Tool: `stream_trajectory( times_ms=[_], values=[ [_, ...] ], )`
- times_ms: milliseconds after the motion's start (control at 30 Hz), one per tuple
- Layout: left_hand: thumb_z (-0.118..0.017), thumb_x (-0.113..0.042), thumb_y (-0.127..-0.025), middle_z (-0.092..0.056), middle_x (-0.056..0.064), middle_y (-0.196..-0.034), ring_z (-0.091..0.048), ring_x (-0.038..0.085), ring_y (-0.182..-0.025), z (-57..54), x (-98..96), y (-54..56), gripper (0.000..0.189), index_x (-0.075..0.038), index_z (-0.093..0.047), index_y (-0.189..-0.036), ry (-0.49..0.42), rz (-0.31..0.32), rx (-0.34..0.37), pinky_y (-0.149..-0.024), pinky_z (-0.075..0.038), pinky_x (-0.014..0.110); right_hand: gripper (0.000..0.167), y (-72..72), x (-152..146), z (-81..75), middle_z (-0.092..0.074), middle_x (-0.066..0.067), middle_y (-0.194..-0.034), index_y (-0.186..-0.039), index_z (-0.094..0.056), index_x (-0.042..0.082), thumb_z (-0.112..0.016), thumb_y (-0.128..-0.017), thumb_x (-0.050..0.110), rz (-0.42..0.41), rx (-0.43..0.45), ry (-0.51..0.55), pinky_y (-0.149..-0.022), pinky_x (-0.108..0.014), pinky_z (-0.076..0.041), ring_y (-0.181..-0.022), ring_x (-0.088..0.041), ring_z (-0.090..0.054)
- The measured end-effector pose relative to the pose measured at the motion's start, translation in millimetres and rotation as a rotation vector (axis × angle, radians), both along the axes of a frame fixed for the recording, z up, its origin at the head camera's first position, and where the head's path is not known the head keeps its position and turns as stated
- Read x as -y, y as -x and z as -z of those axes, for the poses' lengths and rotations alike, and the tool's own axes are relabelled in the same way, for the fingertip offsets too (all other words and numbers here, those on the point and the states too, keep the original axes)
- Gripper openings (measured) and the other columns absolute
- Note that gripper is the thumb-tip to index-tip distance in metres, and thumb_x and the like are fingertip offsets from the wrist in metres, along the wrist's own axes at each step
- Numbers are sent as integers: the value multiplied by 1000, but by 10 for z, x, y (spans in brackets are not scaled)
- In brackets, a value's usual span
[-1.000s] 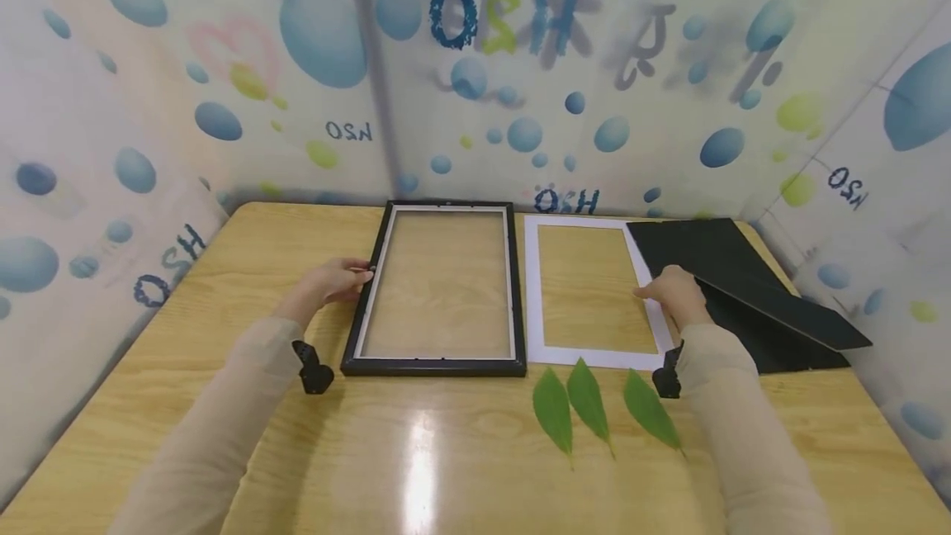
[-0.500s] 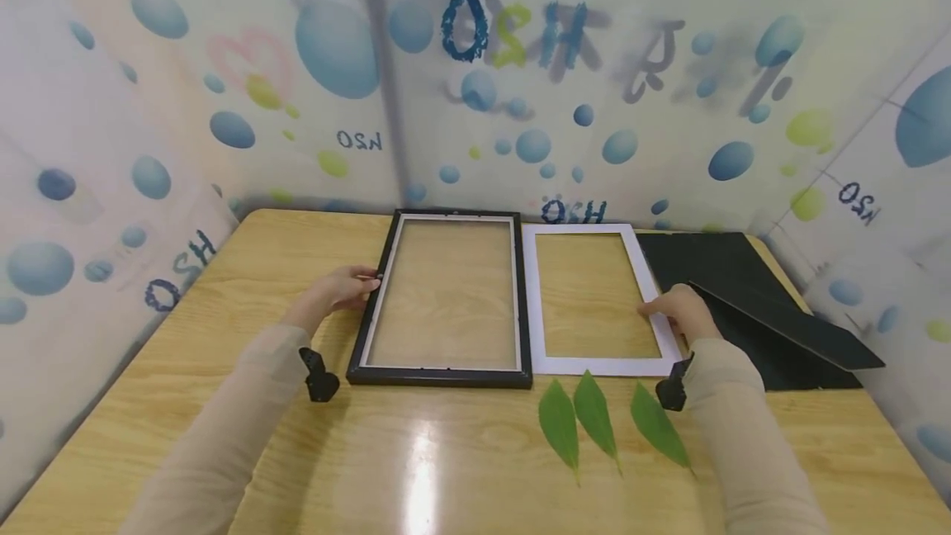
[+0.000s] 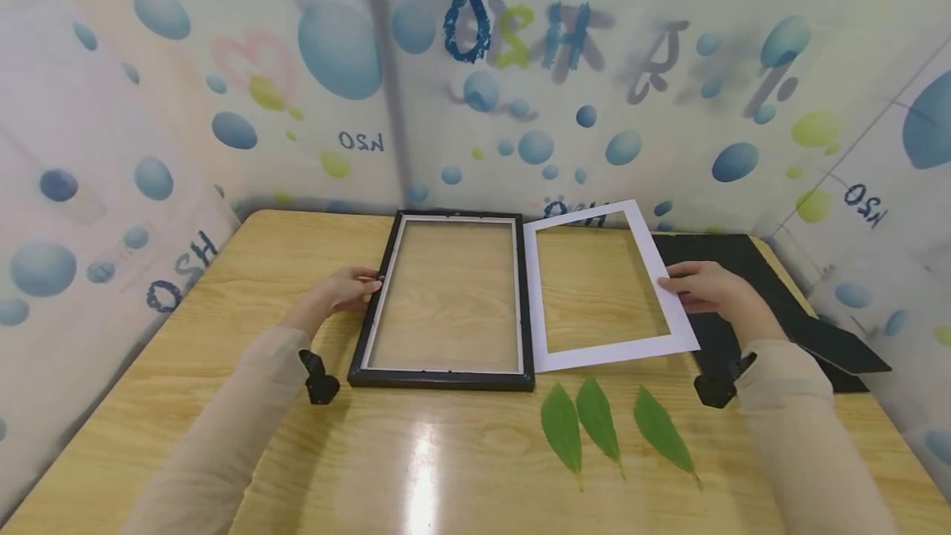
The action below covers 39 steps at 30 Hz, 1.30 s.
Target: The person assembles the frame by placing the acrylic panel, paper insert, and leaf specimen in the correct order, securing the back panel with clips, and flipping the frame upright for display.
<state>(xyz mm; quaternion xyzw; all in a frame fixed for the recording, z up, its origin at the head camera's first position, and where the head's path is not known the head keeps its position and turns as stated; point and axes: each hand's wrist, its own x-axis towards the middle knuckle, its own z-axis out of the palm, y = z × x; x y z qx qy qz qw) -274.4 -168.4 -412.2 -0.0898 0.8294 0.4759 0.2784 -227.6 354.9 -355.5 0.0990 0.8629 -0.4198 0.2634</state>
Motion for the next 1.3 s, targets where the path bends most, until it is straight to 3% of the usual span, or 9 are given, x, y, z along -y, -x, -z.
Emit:
stream_trajectory(
  times_ms=[67, 200, 367, 500, 833, 1167, 1300],
  values=[
    [-41, -17, -98, -31, 22, -144, -39, 31, -129, -90, -25, -76, 50, 0, -24, -142, 5, -6, 0, -104, -39, 39, 74, -12, 1, -70, -58, 12, -84, -138, -18, -11, -56, -90, 32, -19, -5, 45, -71, -22, -54, -75, -1, -58],
    [-41, -17, -98, -33, 21, -143, -40, 30, -128, -117, -24, -105, 50, -1, -25, -142, 2, -16, -5, -104, -40, 37, 53, -28, 15, -185, -59, 19, -79, -132, -34, 3, -55, -91, 29, -22, -34, 147, -71, -21, -53, -75, 0, -61],
    [-40, -17, -98, -34, 20, -142, -39, 30, -129, -96, -28, -94, 49, -2, -26, -142, 16, -23, -10, -104, -39, 37, 10, -44, -6, -295, -62, 19, -78, -100, -50, 29, -55, -92, 26, -15, -72, 214, -69, -22, -53, -74, 0, -62],
    [-40, -17, -98, -34, 19, -143, -38, 29, -129, -93, -27, -89, 49, -3, -26, -143, 14, -28, -9, -105, -39, 37, 18, -54, -50, -358, -62, 17, -78, -84, -54, 38, -53, -93, 22, 8, -89, 247, -67, -22, -53, -72, -2, -61],
    [-41, -15, -98, -35, 18, -142, -40, 27, -128, -90, -38, -51, 47, -3, -28, -142, -6, -52, -15, -105, -39, 37, 23, -38, 37, -401, -61, 16, -79, -84, -59, 39, -51, -94, 19, 53, -95, 357, -65, -21, -52, -71, -3, -58],
    [-43, -14, -97, -36, 18, -142, -39, 27, -129, -58, -35, -56, 48, -4, -29, -141, -20, -65, -13, -104, -39, 37, 18, -9, 385, -183, -63, 15, -79, -84, -60, 36, -54, -92, 20, 43, -35, 432, -67, -20, -51, -73, -2, -60],
    [-43, -14, -97, -35, 18, -142, -39, 28, -129, -60, -24, -63, 48, -4, -29, -141, -24, -64, -15, -104, -39, 37, 7, -9, 545, -62, -63, 13, -80, -98, -53, 26, -54, -92, 21, 43, -8, 465, -67, -20, -52, -74, -3, -61]
  ],
)
